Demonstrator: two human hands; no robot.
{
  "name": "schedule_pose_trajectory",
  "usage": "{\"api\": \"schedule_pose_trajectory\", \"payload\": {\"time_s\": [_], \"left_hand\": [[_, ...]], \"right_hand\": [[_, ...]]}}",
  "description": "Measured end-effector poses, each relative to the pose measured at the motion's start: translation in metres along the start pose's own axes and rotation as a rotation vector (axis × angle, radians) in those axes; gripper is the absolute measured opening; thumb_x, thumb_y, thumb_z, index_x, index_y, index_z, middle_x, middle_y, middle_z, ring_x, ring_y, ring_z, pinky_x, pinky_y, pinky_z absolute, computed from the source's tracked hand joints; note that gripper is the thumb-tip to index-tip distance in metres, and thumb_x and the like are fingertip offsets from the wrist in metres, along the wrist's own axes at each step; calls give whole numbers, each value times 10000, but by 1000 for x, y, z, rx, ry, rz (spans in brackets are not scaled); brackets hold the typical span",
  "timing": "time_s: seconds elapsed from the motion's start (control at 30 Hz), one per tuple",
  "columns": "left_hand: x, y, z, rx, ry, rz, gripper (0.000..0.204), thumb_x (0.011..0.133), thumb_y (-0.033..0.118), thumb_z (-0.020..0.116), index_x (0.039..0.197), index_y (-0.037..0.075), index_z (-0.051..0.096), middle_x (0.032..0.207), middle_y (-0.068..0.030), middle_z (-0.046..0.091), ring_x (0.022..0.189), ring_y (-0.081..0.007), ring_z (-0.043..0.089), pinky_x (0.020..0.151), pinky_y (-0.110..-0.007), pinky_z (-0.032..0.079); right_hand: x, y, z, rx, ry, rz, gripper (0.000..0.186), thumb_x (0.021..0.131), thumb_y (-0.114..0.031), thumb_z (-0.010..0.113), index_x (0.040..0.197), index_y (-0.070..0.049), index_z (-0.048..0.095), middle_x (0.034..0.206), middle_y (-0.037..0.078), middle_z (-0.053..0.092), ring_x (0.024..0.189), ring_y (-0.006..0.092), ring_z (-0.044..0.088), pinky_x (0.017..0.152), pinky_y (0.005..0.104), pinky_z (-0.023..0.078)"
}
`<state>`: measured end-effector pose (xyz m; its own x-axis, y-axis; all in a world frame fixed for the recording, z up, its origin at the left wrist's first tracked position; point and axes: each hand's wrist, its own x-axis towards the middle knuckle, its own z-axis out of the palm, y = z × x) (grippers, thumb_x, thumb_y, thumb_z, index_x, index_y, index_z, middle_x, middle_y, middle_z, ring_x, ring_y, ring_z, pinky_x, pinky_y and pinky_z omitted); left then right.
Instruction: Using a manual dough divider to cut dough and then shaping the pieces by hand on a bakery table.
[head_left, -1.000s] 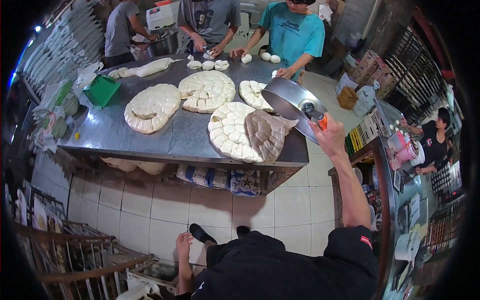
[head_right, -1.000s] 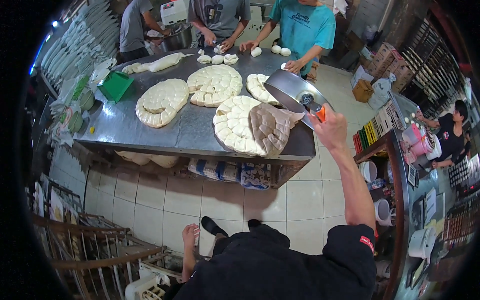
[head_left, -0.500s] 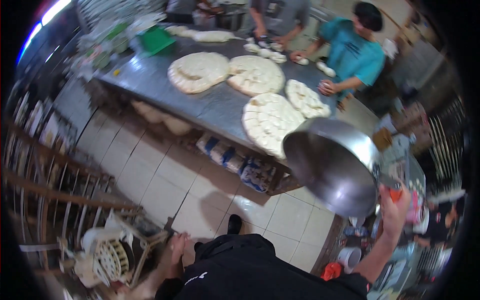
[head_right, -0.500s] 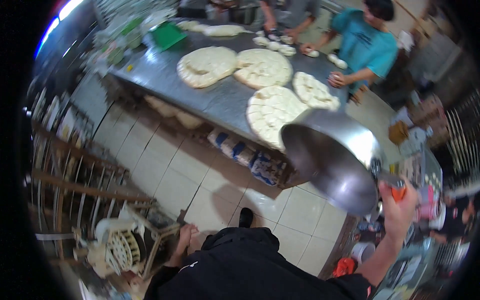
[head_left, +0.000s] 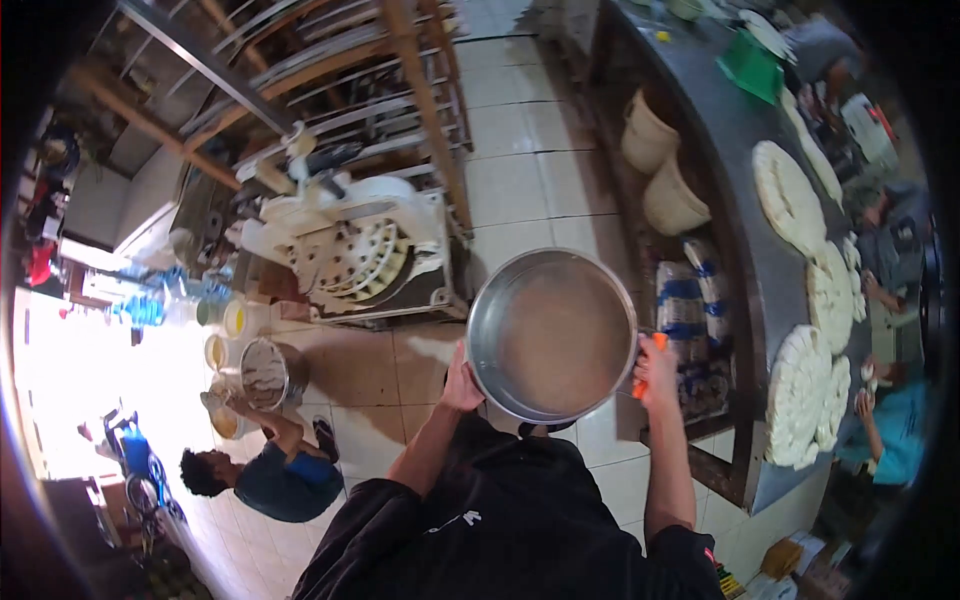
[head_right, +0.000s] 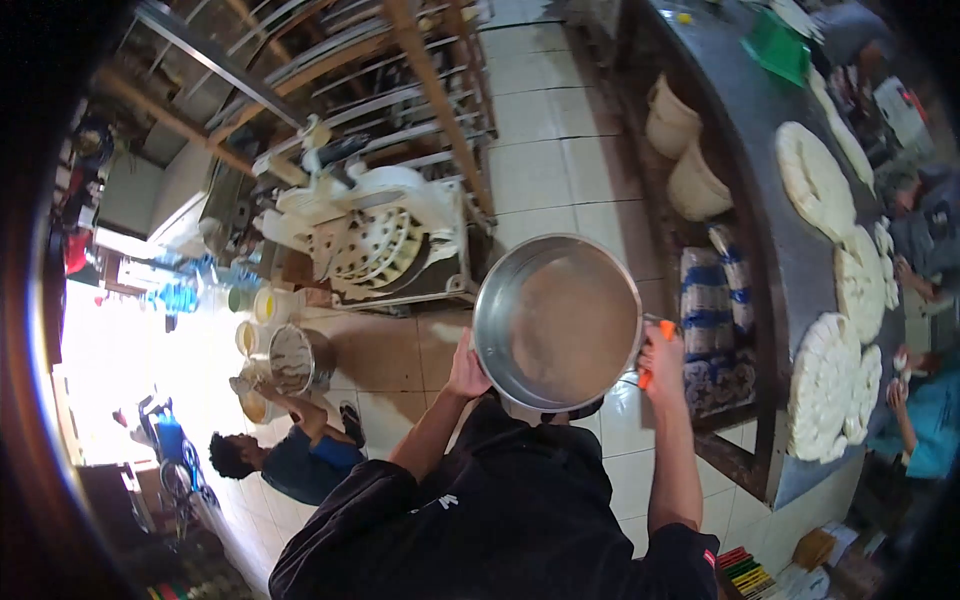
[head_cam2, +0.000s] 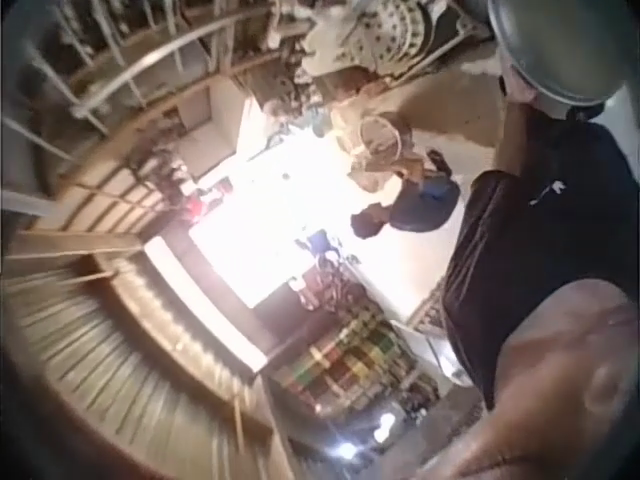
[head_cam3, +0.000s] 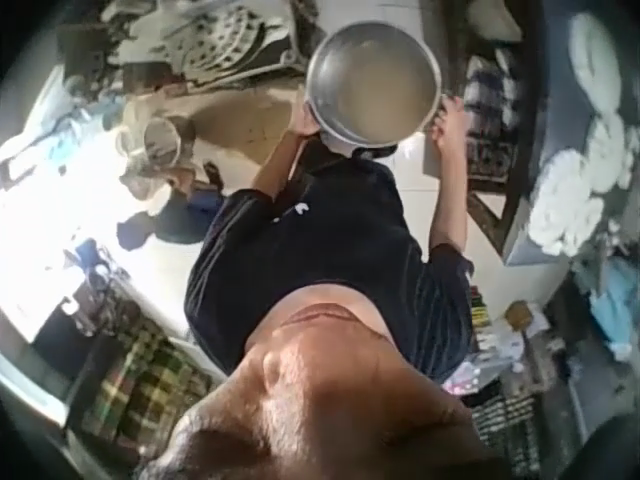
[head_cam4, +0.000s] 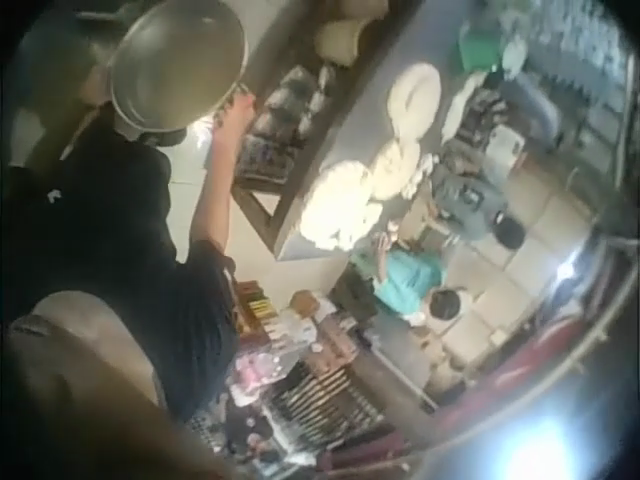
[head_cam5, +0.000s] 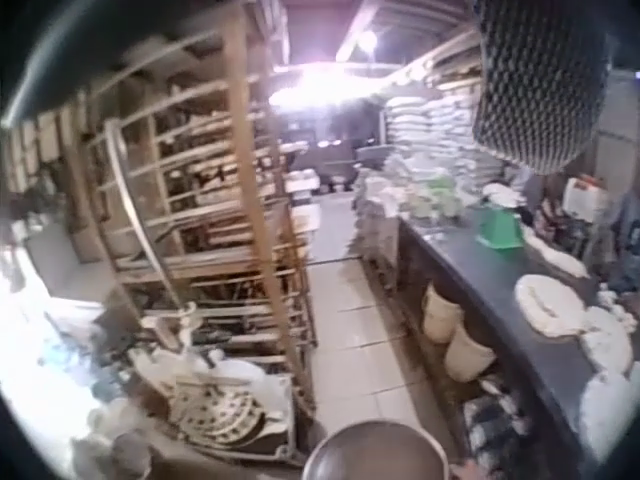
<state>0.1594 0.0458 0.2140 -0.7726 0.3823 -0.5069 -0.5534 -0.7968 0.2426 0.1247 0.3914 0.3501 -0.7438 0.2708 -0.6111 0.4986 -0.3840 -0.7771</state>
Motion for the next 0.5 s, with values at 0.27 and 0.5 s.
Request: {"api": "schedule_pose_trajectory", "payload": {"time_s": [0.27, 0.5], "left_hand": [[-23, 130, -228, -44, 442, 83, 435, 882, 269, 608, 1223, 2, 568, 1073, -153, 673, 939, -293, 662, 844, -410, 550], [-33, 204, -299, 96, 459, 129, 262, 899, 241, 600, 1035, 30, 672, 946, -110, 692, 903, -234, 652, 858, -345, 521]], "right_hand": [[65, 199, 184, -43, 84, 262, 274, 878, -217, 657, 753, -154, 422, 524, -49, 352, 394, 100, 350, 382, 292, 317], [58, 278, 247, -8, 204, 237, 233, 893, -220, 622, 729, -125, 487, 514, -11, 407, 371, 136, 386, 370, 327, 350]]}}
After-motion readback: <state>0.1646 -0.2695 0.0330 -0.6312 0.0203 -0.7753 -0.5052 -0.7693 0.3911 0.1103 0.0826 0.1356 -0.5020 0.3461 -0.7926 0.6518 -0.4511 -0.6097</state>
